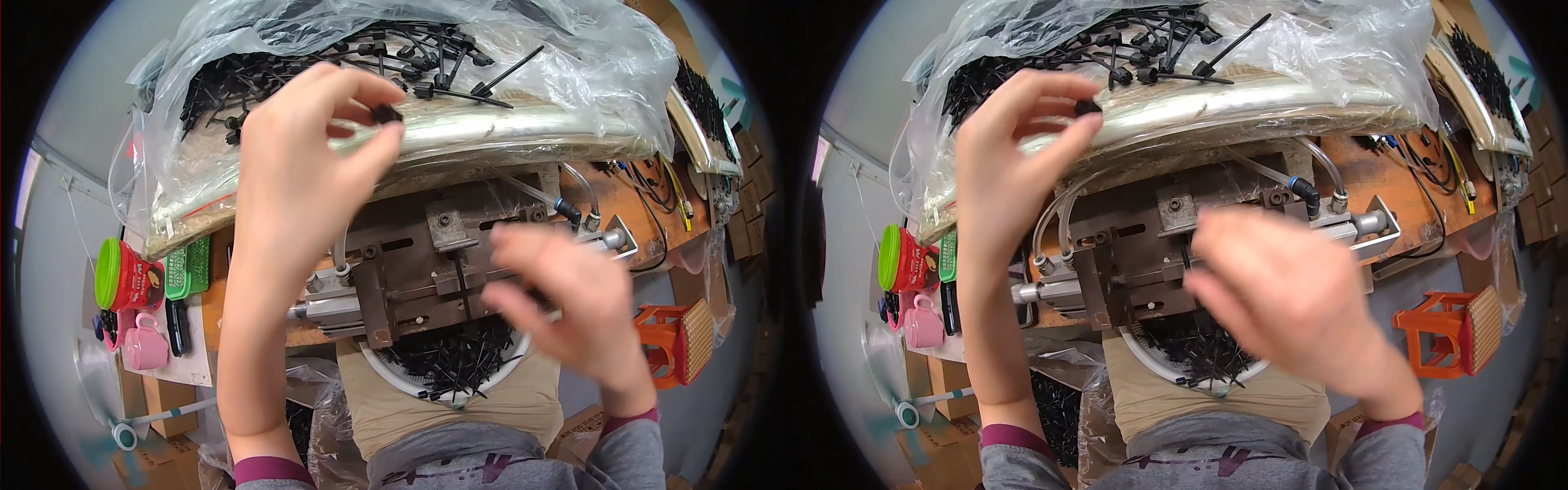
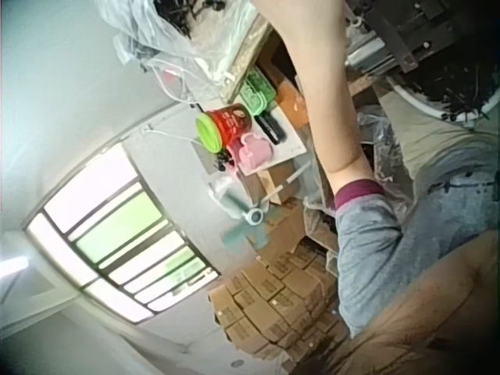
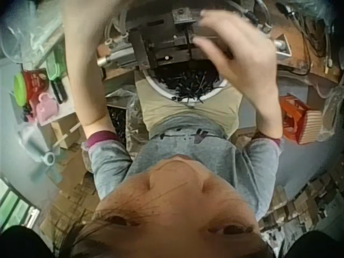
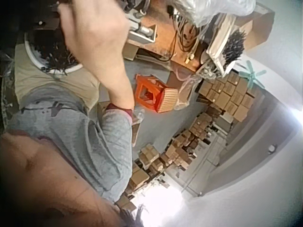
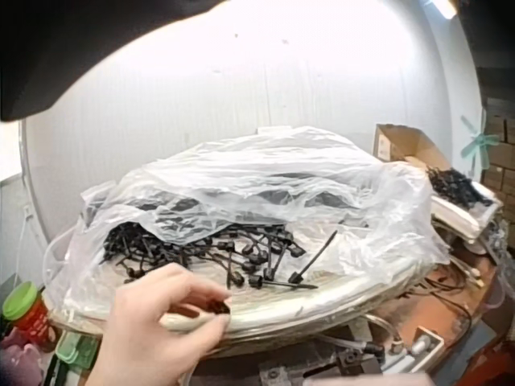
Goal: Manually assemble and secure components using a pneumatic jig.
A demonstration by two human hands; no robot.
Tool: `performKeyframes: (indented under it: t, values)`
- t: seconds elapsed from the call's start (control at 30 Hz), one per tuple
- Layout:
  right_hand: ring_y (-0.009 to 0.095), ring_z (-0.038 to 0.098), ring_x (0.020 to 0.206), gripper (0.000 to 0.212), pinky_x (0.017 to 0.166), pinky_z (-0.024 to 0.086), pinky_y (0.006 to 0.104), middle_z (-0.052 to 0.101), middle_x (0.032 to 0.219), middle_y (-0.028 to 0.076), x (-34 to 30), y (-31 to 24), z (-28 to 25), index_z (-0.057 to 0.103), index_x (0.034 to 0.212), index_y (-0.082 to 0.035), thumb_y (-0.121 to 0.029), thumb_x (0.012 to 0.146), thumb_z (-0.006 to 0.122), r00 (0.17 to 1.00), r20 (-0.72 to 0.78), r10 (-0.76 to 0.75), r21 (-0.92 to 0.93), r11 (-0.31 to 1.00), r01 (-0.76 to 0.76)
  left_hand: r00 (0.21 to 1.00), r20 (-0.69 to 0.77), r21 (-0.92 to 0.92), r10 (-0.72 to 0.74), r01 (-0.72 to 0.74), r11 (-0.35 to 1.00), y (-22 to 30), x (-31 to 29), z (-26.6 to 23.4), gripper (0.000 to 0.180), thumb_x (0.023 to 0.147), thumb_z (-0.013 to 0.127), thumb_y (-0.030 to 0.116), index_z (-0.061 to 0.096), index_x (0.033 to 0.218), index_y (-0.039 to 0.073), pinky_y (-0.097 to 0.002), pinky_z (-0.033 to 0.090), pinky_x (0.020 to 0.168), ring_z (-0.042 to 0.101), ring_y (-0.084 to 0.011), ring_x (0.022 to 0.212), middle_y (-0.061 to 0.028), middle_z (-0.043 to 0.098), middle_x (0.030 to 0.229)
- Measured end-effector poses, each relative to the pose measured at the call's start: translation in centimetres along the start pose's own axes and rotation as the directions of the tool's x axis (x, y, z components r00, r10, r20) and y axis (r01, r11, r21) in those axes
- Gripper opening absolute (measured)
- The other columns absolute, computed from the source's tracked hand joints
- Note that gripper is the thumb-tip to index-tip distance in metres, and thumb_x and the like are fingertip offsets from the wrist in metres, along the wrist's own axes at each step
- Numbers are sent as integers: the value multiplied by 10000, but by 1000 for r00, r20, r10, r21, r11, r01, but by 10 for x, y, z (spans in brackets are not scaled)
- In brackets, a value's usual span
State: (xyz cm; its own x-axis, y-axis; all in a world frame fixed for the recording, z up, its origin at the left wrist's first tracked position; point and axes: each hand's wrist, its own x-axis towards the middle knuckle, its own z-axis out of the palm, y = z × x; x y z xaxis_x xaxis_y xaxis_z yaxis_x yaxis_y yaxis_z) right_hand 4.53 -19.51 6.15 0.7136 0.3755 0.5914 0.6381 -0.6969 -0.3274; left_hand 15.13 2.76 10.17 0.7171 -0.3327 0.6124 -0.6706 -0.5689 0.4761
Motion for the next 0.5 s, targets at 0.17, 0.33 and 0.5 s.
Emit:
performKeyframes:
  t: [0.17,0.33,0.5]
  values:
    - [171,625,764,304,627,492,299,711,1053,36,77,53,-25,682,1073,-60,-32,776,741,989,-92,-113,-322,944,78,998,27,-58,48,-47,997,51,-54,2,315,723,748,-78,724,1025,9,-279,587,763,678,-165,909,-134,646,1172]
    - [312,654,969,501,854,515,417,674,1175,96,137,83,-4,606,1240,-77,57,760,655,955,229,-188,-616,732,291,987,161,-150,20,4,989,72,-110,13,321,708,763,-91,711,1022,-44,-353,561,850,693,-263,957,-242,565,1342]
    - [305,656,1030,541,859,524,409,674,1111,110,166,104,11,602,1249,-86,86,739,654,900,431,-64,-599,726,339,969,245,-45,12,-1,999,70,-144,45,287,760,743,-39,680,1040,-59,-435,540,961,658,-390,1060,-285,558,1342]
